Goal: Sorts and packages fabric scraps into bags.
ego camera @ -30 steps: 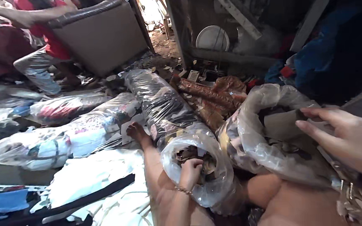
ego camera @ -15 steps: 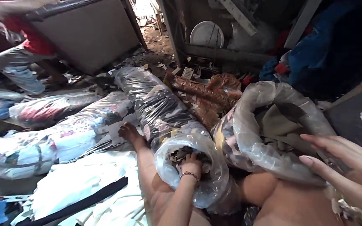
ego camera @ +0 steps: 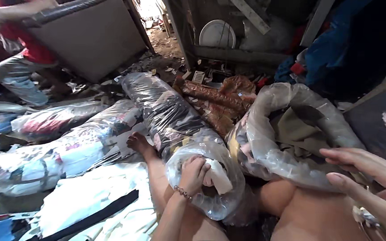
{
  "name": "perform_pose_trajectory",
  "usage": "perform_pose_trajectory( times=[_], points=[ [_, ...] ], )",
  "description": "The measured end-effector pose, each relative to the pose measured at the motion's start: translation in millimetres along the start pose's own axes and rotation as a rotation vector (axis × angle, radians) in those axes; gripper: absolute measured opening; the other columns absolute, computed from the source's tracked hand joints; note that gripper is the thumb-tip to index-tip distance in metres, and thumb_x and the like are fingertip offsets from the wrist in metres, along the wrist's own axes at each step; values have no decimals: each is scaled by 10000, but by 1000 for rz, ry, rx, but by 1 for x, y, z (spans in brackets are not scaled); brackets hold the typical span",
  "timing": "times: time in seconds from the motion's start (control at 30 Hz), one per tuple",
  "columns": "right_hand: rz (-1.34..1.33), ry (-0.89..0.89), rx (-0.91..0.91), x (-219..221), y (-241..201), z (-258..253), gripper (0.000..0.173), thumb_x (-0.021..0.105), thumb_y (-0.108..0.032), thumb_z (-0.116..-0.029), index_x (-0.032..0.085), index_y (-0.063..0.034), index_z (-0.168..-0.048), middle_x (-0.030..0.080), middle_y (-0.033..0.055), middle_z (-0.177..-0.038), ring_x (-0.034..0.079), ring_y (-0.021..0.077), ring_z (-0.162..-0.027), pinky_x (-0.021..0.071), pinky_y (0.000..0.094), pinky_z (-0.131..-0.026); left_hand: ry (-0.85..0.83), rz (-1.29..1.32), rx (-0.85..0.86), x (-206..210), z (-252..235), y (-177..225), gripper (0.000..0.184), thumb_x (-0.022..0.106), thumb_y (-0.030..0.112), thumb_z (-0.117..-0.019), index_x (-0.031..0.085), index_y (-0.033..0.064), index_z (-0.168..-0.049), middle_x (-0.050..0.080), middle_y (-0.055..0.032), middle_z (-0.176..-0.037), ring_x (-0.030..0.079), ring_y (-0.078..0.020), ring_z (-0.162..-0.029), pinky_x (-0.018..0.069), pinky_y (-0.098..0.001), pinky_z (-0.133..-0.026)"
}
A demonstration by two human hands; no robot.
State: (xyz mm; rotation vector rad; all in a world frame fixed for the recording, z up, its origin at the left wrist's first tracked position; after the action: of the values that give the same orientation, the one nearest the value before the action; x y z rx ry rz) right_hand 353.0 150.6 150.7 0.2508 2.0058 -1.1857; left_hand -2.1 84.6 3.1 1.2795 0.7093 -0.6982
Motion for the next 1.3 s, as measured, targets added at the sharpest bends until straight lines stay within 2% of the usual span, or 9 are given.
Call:
perform_pose_trajectory(
  times=[0.1, 0.2, 0.67, 0.77, 0.9, 1.0, 1.1, 1.2, 1.3],
  points=[
    [-64, 9, -25, 8, -1, 0, 496, 623, -367, -998, 677, 72, -1223, 672, 259, -1176, 685, 264, -1037, 579, 374, -899, 155, 158, 5, -25, 3, 9, 428, 429, 284, -1072, 671, -68, -1058, 684, -160, -924, 667, -256, -917, 515, -471, -890],
    [-137, 13, -52, 15, -1, 1, 495, 616, -376, -1010, 679, 70, -1216, 685, 229, -1159, 682, 208, -1039, 573, 331, -907, 237, 356, -91, -43, 5, 16, 346, 425, 270, -1078, 637, -4, -1063, 617, -23, -825, 593, -48, -756, 513, -270, -746],
    [-869, -272, 146, 116, -32, 0, 468, 624, -338, -1002, 639, 46, -1270, 703, 76, -1175, 671, 78, -1071, 566, 267, -927, 364, 1289, -266, -77, 16, 69, 342, 283, 249, -1126, 559, 63, -1204, 712, -87, -930, 721, -156, -833, 622, -329, -744],
    [-915, -318, 216, 143, -41, -9, 647, 636, -502, -952, 619, 28, -1323, 641, 108, -1292, 620, 105, -1167, 533, 282, -967, 311, 1371, -237, -77, 19, 86, 363, 257, 258, -1128, 507, 51, -1292, 712, -100, -977, 729, -170, -876, 627, -351, -785],
    [-1296, -437, 351, 171, -53, -16, 775, 588, -733, -876, 627, -51, -1241, 700, -39, -1150, 648, 66, -1101, 531, 298, -984, 149, 1463, -177, -70, 25, 105, 396, 209, 262, -1125, 547, 75, -1216, 730, -68, -948, 733, -146, -878, 628, -333, -798],
    [-1644, -366, 570, 177, -68, -16, 575, 613, -470, -967, 484, -44, -1331, 713, 25, -1134, 693, 141, -1054, 571, 343, -938, 105, 1434, -220, -60, 28, 107, 418, 250, 300, -1124, 581, 52, -1183, 740, -80, -933, 740, -152, -867, 634, -329, -788],
    [-1776, -98, 725, 171, -72, -20, 245, 517, -16, -1006, 471, -53, -1243, 726, 64, -1014, 730, 167, -922, 610, 353, -855, 55, 1351, -157, -51, 37, 100, 722, 687, 599, -879, 524, 20, -1279, 743, -45, -1013, 733, -123, -921, 626, -307, -804],
    [-1725, 5, 707, 165, -64, -21, 418, 565, 135, -903, 441, -33, -1265, 717, 75, -1037, 726, 161, -930, 612, 351, -859, -48, 1375, -118, -42, 45, 97, 856, 952, 346, -632, 487, 41, -1282, 747, -17, -1029, 738, -124, -919, 625, -319, -831],
    [-1654, 7, 786, 161, -60, -22, 491, 558, 141, -917, 379, -45, -1335, 688, 83, -1052, 719, 156, -904, 614, 325, -819, -73, 1448, -251, -32, 49, 92, 598, 844, 124, -761, 508, 44, -1249, 754, -59, -964, 747, -153, -865, 633, -341, -795]
  ],
)
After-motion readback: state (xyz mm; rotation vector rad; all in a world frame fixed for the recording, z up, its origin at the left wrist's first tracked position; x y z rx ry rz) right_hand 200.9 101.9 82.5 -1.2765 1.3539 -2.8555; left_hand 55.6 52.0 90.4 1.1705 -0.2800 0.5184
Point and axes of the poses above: each hand's wrist, its own z-axis away from the middle knuckle, its own x-axis out of the palm, y = z × x, the point moved 7 cm from there along -z, towards the middle knuckle
